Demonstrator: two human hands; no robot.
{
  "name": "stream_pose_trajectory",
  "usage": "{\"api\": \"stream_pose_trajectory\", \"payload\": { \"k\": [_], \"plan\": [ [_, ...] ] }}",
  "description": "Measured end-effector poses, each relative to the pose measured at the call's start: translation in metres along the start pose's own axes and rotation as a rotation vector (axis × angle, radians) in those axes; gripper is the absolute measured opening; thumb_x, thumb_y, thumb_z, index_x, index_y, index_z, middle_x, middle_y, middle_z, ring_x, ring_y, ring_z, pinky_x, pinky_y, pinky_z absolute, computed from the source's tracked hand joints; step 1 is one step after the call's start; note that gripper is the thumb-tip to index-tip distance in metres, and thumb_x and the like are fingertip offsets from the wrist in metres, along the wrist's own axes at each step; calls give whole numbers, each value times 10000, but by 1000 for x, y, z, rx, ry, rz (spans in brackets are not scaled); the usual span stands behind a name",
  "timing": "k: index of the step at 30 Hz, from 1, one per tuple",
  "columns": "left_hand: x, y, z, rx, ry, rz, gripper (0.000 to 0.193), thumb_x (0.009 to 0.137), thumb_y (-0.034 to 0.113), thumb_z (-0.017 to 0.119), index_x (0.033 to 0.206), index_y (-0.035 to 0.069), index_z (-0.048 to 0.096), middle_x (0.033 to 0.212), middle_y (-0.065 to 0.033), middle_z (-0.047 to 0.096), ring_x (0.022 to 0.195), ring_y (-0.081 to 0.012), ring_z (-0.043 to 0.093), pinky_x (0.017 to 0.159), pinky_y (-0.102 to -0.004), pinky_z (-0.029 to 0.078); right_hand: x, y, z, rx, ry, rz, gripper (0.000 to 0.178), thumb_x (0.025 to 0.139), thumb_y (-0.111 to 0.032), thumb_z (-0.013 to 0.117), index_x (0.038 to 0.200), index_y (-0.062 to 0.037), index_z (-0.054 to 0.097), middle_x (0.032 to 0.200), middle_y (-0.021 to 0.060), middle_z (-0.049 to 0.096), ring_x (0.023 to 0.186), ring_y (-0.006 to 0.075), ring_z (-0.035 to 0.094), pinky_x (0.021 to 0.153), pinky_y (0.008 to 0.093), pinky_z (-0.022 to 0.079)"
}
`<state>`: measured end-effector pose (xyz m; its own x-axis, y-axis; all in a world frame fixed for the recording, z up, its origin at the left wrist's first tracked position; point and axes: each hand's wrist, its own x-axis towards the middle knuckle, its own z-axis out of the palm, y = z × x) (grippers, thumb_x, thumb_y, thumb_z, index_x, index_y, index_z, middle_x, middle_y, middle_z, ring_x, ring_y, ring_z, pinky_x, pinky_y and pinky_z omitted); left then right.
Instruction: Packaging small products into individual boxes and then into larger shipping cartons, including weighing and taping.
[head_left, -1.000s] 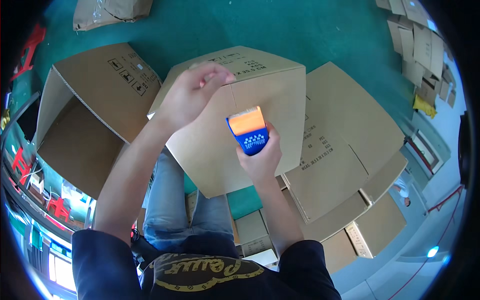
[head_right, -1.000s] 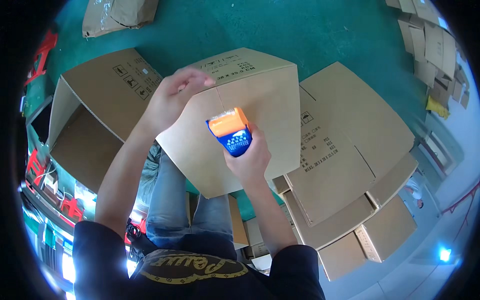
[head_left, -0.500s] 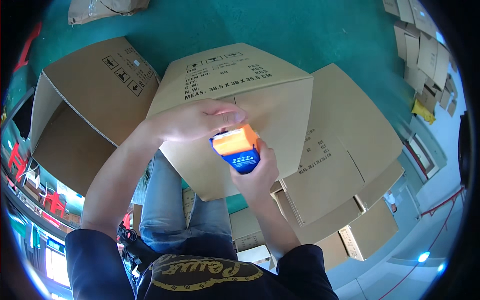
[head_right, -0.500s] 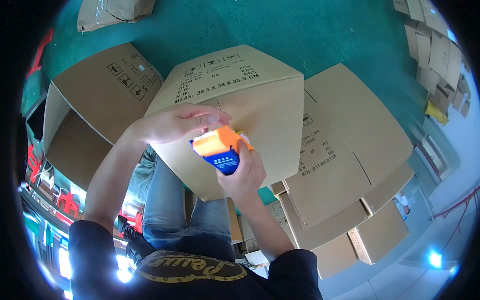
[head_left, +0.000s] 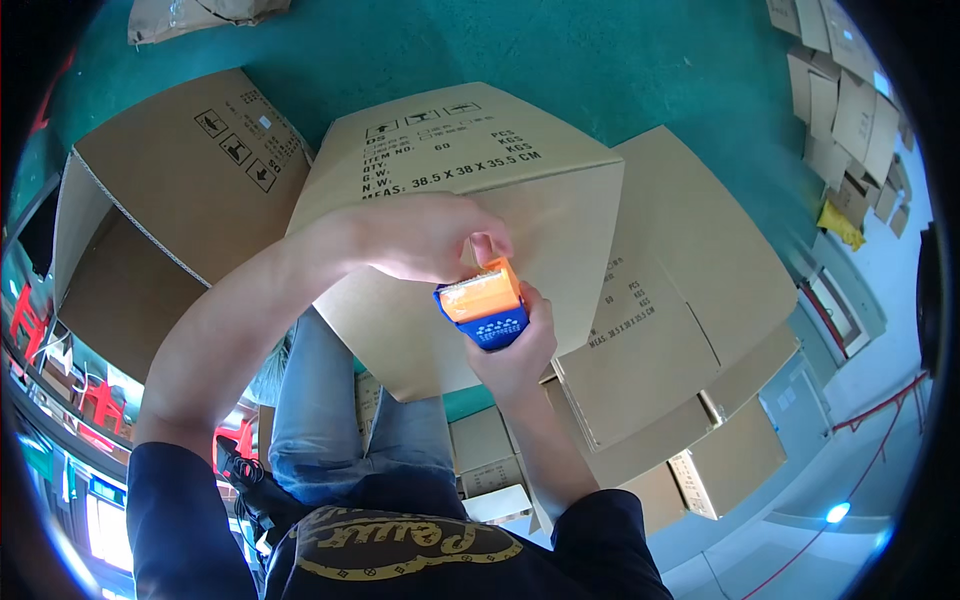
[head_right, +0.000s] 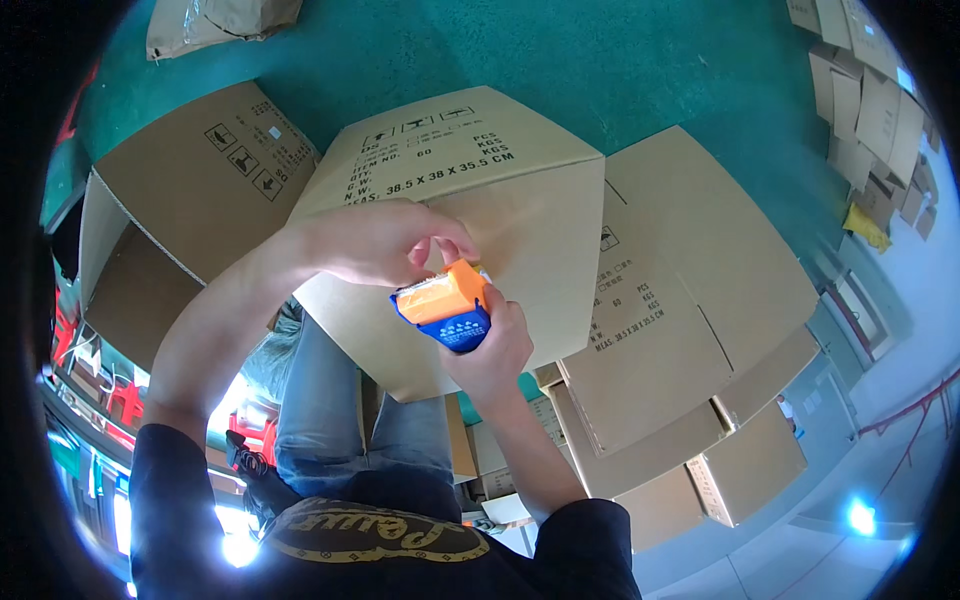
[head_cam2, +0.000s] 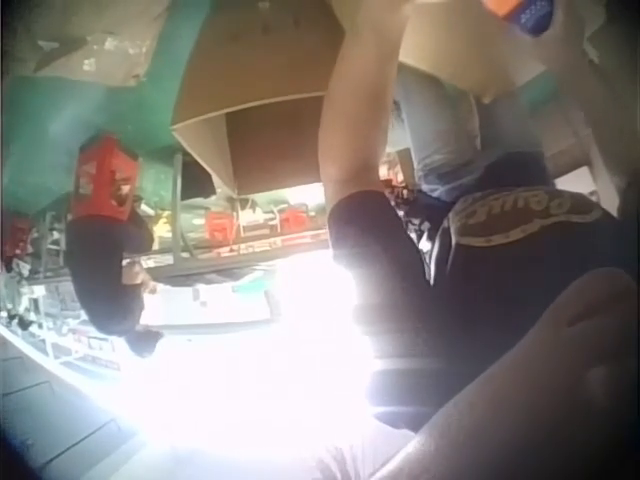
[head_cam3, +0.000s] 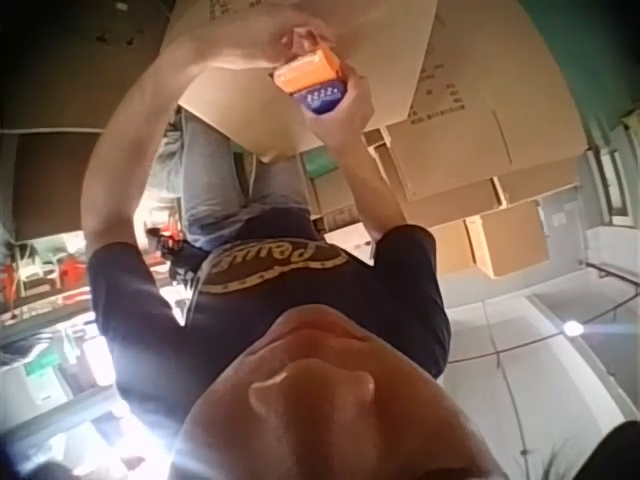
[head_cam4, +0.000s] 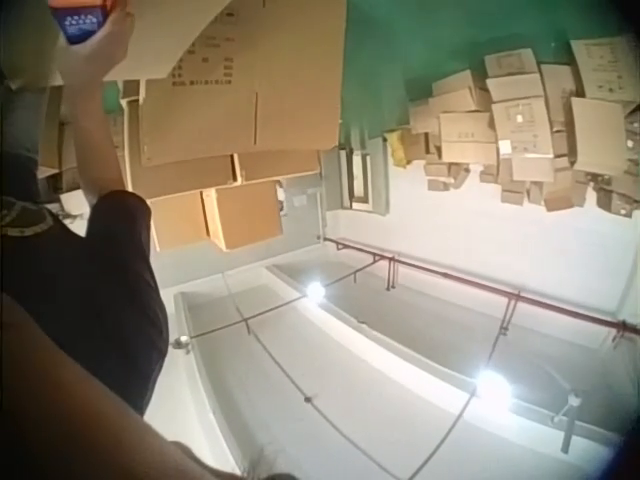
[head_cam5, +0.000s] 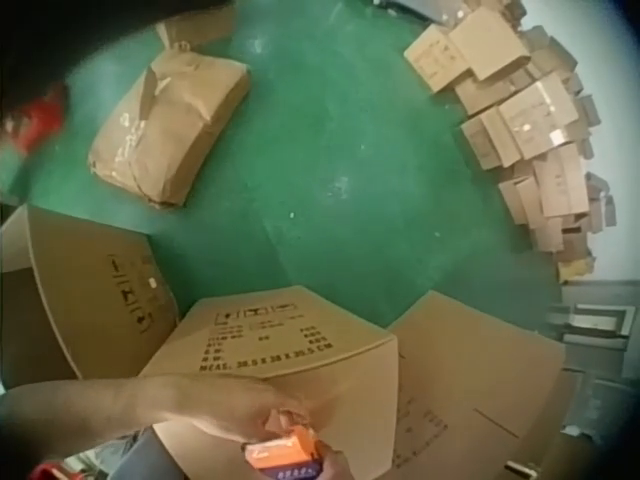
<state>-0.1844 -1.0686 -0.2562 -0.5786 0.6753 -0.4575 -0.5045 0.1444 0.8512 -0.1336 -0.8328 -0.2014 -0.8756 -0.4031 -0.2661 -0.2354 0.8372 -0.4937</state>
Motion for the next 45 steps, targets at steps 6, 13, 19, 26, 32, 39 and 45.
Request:
{"api": "stream_pose_trajectory", "payload": {
  "k": [6, 13, 19, 26, 32, 39, 45],
  "plan": [
    [-9, -5, -7, -245, -107, 33, 445, 857, 140, 629, 1296, 100, 565, 1199, -116, 642, 1030, -203, 626, 883, -344, 508, -14, 7, 3, 72, 14, 5, 785, 565, -54, 854, 1230, 44, 449, 1045, 167, 582, 909, 281, 628, 802, 367, 512],
    [-9, 3, 11, -350, -110, 113, 318, 921, 92, 610, 1239, 85, 589, 1149, -89, 649, 1072, -173, 619, 918, -318, 512, -46, 46, 13, 311, 16, 62, 752, 558, 1, 821, 1192, 57, 420, 1020, 144, 562, 874, 212, 622, 758, 358, 531],
    [-7, -4, 21, -452, -22, 88, 279, 921, 119, 623, 1198, 89, 602, 1116, -90, 660, 1061, -171, 626, 908, -312, 519, -42, 50, 14, 314, 71, -61, 655, 588, -35, 810, 1122, 47, 438, 914, 116, 586, 769, 208, 627, 644, 311, 518],
    [-28, 16, 29, -67, 262, 151, 236, 880, 174, 678, 1082, 69, 617, 1018, -83, 632, 1000, -243, 624, 887, -357, 497, -34, 38, 15, 255, 142, -166, 561, 671, -123, 814, 1060, 41, 443, 864, 114, 521, 708, 209, 576, 598, 287, 468],
    [-24, 21, 32, 13, 53, 54, 287, 839, 250, 714, 1023, 41, 642, 980, -102, 612, 966, -285, 612, 862, -374, 483, -34, 42, 17, 222, 96, -231, 539, 694, -174, 840, 992, 11, 431, 851, 106, 504, 729, 190, 578, 631, 279, 479],
    [-22, 34, 20, 119, -65, -66, 302, 879, 284, 659, 1028, 22, 633, 959, -131, 647, 945, -289, 628, 837, -382, 489, -27, 29, 4, 186, 3, -101, 574, 616, -179, 870, 945, -4, 433, 844, 83, 529, 731, 169, 582, 653, 284, 467],
    [-14, 38, 16, 114, -81, -62, 253, 888, 250, 635, 967, 10, 622, 873, -148, 658, 864, -304, 641, 769, -402, 497, -36, 35, 10, 70, 96, -105, 637, 557, -166, 894, 964, -10, 429, 837, 75, 503, 680, 171, 545, 609, 292, 449]
  ]
}}
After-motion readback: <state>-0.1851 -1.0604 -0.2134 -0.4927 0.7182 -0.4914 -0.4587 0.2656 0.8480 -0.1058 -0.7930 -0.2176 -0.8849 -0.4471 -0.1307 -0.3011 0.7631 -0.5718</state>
